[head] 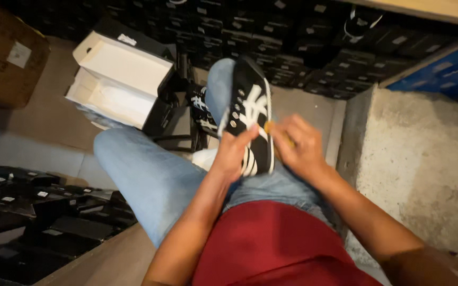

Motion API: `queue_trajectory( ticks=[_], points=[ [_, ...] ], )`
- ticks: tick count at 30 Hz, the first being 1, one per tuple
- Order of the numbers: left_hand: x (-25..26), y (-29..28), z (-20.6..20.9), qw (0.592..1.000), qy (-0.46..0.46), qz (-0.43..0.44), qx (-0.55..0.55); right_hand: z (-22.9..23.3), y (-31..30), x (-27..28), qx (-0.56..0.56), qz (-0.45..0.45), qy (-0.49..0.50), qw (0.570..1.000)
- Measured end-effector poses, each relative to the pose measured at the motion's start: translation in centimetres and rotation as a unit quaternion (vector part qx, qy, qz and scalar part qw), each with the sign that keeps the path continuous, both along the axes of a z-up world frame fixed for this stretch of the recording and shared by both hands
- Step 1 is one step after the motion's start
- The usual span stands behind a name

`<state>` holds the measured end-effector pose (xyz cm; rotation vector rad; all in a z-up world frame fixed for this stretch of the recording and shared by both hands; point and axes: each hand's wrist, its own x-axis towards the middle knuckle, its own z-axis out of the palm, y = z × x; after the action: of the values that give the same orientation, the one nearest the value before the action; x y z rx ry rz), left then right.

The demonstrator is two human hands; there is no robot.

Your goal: The person cleans a black and white shoe by wiping the upper, sole, and sides with a yellow cloth.

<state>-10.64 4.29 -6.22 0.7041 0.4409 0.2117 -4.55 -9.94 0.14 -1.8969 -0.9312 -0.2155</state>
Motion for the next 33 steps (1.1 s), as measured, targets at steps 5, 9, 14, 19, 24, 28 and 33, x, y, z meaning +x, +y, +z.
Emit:
queue_trajectory(
  ticks=[5,9,14,19,24,28,33],
  points=[
    [-2.1,0.6,1.8,0.995,-0.002,-0.089,-0.055,-0.4,0.6,7.8,0.071,-0.038,-0.081,0.993],
    [-2.4,0.5,-0.3,0.990,0.000,-0.135,-0.036,2.0,0.2,11.5,0.037,-0.055,-0.091,0.994],
    [-1.9,0.2,-0.5,0.990,-0.018,-0.138,-0.020,1.1,2.1,10.5,-0.079,0.031,-0.034,0.996],
    [-2.0,0.2,0.7,0.991,-0.032,-0.126,-0.008,2.4,-0.2,4.9,-0.074,0.004,-0.042,0.996],
    [-2.0,0.4,3.2,0.987,-0.054,-0.145,0.032,3.6,-3.8,2.8,-0.024,-0.030,0.063,0.997],
    [-2.5,0.5,4.0,0.965,-0.065,-0.220,0.125,4.1,-6.0,6.5,0.089,-0.140,0.103,0.981],
    [-3.5,1.1,2.5,0.937,-0.012,-0.281,0.207,7.6,-2.8,5.7,0.073,-0.012,0.119,0.990]
  ],
)
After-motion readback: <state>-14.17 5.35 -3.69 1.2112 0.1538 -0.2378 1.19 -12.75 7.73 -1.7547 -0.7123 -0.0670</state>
